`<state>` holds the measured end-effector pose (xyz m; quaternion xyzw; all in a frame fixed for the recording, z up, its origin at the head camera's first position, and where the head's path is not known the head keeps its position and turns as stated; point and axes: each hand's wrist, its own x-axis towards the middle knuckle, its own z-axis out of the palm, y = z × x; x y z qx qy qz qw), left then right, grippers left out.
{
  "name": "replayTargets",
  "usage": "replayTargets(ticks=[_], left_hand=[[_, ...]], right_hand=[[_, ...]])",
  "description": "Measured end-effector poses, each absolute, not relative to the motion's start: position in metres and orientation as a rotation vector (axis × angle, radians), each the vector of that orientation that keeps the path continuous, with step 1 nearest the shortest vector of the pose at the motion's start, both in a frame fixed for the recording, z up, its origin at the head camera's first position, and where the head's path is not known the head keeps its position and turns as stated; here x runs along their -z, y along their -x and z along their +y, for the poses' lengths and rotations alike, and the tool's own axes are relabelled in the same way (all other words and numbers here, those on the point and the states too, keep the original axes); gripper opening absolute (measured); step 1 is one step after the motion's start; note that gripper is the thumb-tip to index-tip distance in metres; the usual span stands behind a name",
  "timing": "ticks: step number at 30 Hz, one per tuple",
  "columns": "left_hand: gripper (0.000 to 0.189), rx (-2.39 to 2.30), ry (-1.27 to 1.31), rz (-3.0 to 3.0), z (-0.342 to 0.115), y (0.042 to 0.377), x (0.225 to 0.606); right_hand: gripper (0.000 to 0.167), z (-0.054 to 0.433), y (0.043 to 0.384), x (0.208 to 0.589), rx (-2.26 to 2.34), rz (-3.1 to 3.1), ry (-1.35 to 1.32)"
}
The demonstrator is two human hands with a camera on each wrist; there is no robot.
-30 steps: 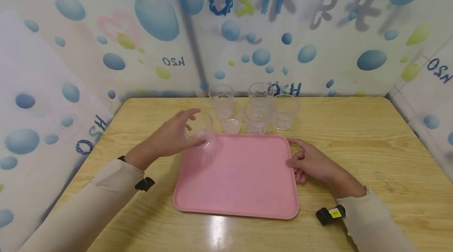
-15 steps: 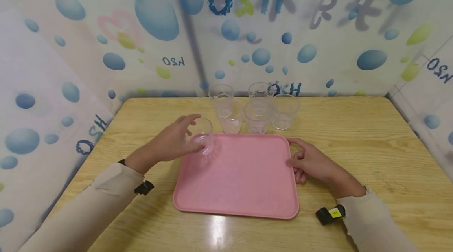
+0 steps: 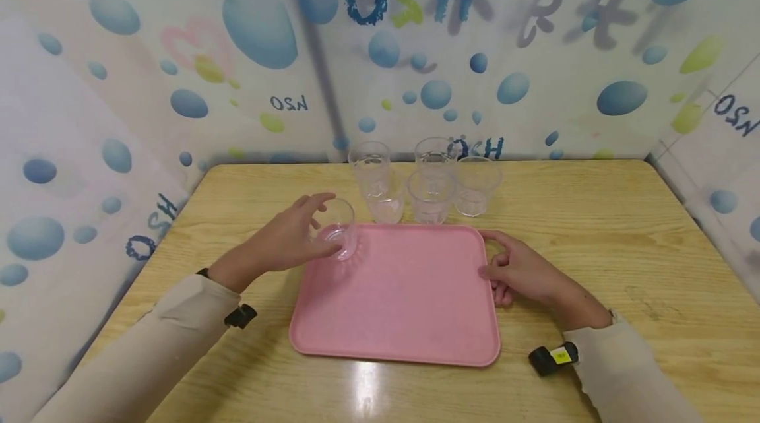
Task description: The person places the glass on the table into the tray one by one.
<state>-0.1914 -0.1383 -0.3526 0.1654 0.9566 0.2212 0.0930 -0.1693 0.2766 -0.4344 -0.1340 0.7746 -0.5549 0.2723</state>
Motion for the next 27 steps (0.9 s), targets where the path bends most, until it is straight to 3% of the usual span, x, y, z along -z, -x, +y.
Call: replayTargets(ticks=[27], left_hand=[[0.085,-0.462,-0.556,2.939,-0.119,0.203,0.342]], right_hand=[[0.081,0.276,0.169,0.433,1.505,2.071,0.363]])
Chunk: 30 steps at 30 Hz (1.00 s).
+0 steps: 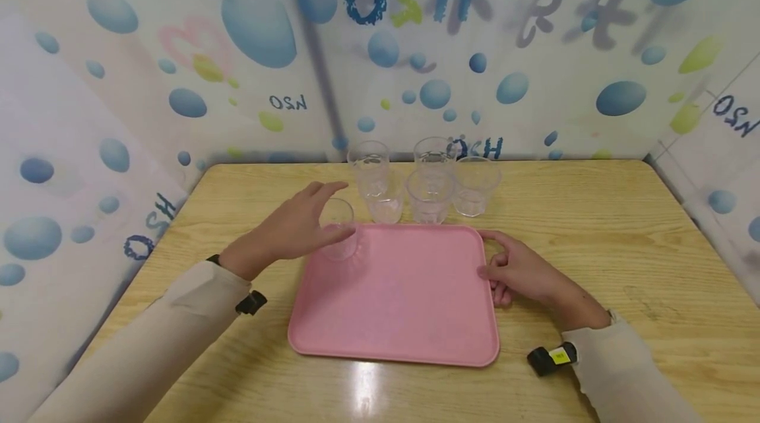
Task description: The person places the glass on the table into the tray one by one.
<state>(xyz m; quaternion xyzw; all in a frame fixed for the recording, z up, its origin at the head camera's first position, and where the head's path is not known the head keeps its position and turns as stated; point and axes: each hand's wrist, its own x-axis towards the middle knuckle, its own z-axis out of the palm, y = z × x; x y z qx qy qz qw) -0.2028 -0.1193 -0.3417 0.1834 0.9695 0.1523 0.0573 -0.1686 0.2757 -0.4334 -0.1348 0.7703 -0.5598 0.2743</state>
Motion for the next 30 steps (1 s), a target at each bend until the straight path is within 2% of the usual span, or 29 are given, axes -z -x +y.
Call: replayTargets(ticks=[14,30], left_hand=[[0.075,-0.217,-0.659,2.930,-0.072,0.229,0.324],[0.070,0.126,-0.800,2.886,-0.040,0.252,0.316]], right_hand=[[0.080,0.277,0.168,0.432,1.508,2.073,0.365],[0.081,0.276,0.169,0.433,1.501,2.081,0.344]])
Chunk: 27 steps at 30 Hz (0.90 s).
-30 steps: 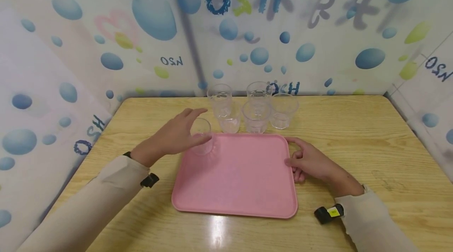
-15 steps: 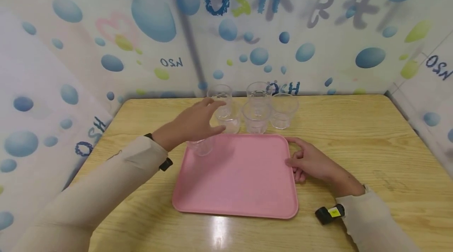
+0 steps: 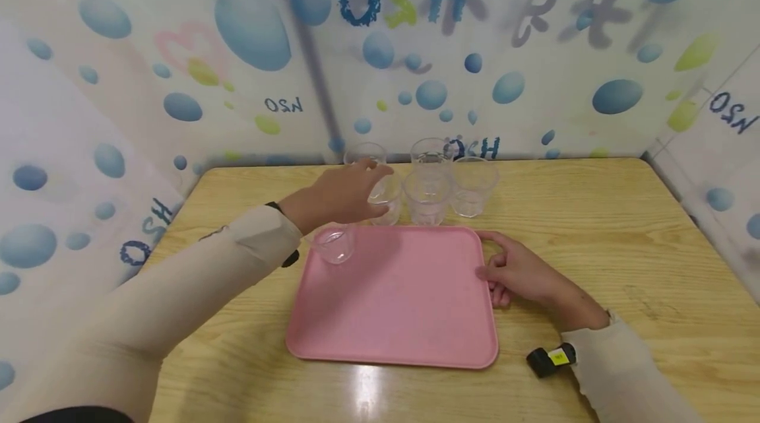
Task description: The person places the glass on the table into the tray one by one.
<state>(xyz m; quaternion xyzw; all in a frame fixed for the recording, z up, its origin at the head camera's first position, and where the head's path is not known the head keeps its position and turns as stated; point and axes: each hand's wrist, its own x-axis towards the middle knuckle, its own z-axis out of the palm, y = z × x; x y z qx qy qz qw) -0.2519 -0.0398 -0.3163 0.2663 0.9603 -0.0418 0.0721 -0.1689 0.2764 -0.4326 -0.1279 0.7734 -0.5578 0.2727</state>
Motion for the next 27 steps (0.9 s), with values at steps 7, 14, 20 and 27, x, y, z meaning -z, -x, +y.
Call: replayTargets(ticks=[7,14,20,27], left_hand=[[0.072,0.188,-0.766,2.848,-0.032,0.260,0.315],[0.068,0.257,-0.821,2.842,-0.030,0.263,0.319],[0.069,0.258,-0.827,2.847,-0.031,0.263,0.320],[0.075,0.264,-0.834,2.857,-0.031,0.263,0.321]], right_hand=[[0.081,0.276,0.169,0.434,1.508,2.075,0.349],[0.080,0.276,0.169,0.433,1.503,2.078,0.345],[0.080,0.276,0.169,0.433,1.501,2.082,0.337],[0.081,0.276,0.169,0.433,1.493,2.089,0.327]])
